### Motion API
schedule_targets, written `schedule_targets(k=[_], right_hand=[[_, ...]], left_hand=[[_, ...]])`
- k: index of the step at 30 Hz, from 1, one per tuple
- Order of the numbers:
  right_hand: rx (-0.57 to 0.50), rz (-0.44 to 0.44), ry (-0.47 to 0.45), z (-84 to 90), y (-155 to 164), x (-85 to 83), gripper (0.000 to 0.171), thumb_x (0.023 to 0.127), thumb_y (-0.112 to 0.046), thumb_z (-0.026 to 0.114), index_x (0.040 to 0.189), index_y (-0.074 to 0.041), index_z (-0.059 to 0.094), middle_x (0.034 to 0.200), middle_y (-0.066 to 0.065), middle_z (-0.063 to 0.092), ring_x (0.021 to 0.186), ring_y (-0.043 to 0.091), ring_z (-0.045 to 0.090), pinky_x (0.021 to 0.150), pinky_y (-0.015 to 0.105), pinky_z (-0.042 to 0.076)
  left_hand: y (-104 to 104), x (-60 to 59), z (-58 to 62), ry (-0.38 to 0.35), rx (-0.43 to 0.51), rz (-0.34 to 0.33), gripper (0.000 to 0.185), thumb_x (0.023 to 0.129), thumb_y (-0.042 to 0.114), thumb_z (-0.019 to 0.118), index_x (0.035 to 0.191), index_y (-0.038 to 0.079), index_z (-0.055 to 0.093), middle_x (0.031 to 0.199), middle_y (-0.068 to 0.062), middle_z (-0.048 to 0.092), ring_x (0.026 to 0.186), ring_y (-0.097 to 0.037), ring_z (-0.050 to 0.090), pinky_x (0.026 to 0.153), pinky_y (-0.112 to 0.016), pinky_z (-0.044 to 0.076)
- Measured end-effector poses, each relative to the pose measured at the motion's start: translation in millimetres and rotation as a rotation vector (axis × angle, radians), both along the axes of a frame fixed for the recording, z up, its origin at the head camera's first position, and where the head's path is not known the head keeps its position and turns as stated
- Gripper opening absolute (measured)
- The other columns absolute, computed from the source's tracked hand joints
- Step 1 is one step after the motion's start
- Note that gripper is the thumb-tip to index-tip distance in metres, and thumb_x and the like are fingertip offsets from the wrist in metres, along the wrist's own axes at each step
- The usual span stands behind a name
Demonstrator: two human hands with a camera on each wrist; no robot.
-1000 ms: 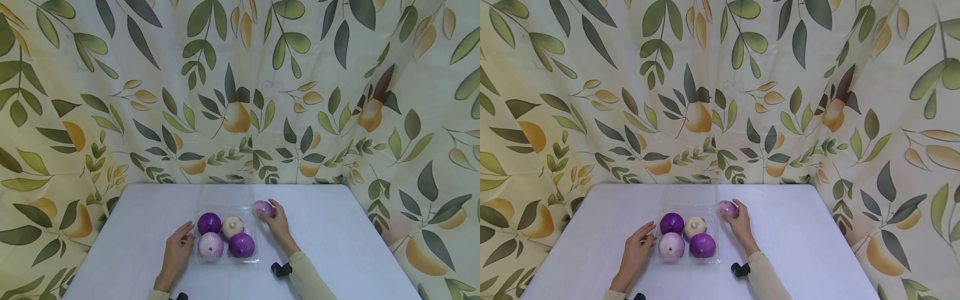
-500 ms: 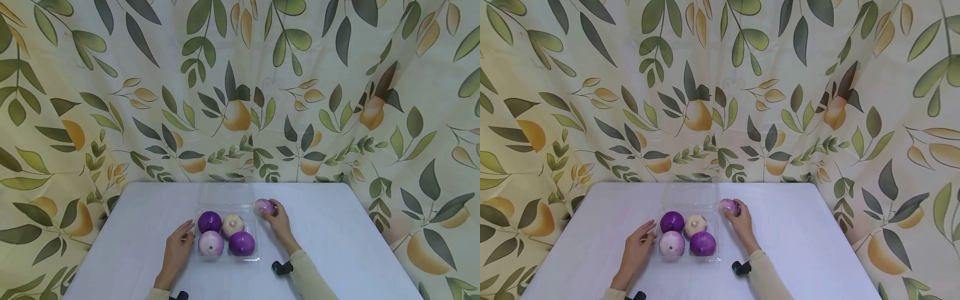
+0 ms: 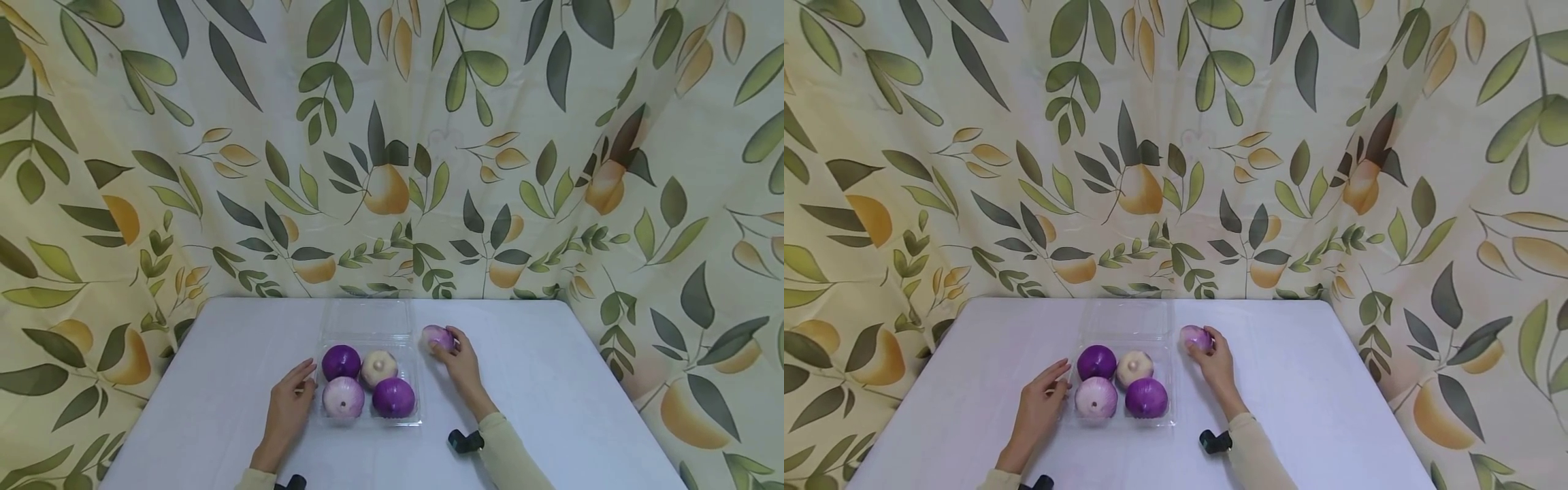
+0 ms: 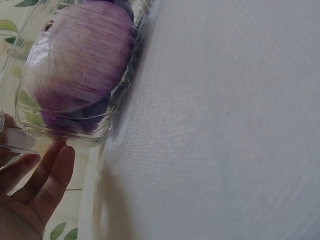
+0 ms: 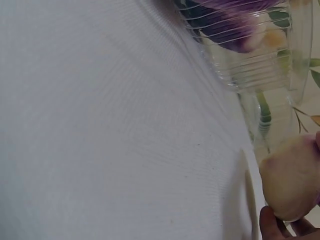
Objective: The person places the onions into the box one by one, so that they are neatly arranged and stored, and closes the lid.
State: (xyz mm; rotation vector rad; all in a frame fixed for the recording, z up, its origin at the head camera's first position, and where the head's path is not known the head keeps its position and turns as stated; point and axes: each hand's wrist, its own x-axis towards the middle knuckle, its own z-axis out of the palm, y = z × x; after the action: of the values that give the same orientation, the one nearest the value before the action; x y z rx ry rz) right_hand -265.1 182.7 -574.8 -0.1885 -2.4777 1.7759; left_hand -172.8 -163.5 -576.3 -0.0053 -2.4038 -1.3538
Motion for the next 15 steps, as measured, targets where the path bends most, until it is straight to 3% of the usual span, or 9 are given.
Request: schedule_targets(k=[15], right_hand=[[-0.053, -0.06, 0.089, 17.4, 1, 9.7, 0.061, 0.088, -0.022, 0.071, 0.142, -0.008, 0.046, 0.15, 0.018, 0.042, 0.131, 0.039, 0.045, 0.106, 0.051, 0.043]], left_hand=[[2, 0.0, 1.0, -0.016, -0.001, 0.009, 0.031, 0.091, 0.005, 0.063, 0.121, 0.006, 0.07, 0.133, -0.002, 0.065, 0.087, -0.011, 0.067, 0.075, -0.02, 0.057]])
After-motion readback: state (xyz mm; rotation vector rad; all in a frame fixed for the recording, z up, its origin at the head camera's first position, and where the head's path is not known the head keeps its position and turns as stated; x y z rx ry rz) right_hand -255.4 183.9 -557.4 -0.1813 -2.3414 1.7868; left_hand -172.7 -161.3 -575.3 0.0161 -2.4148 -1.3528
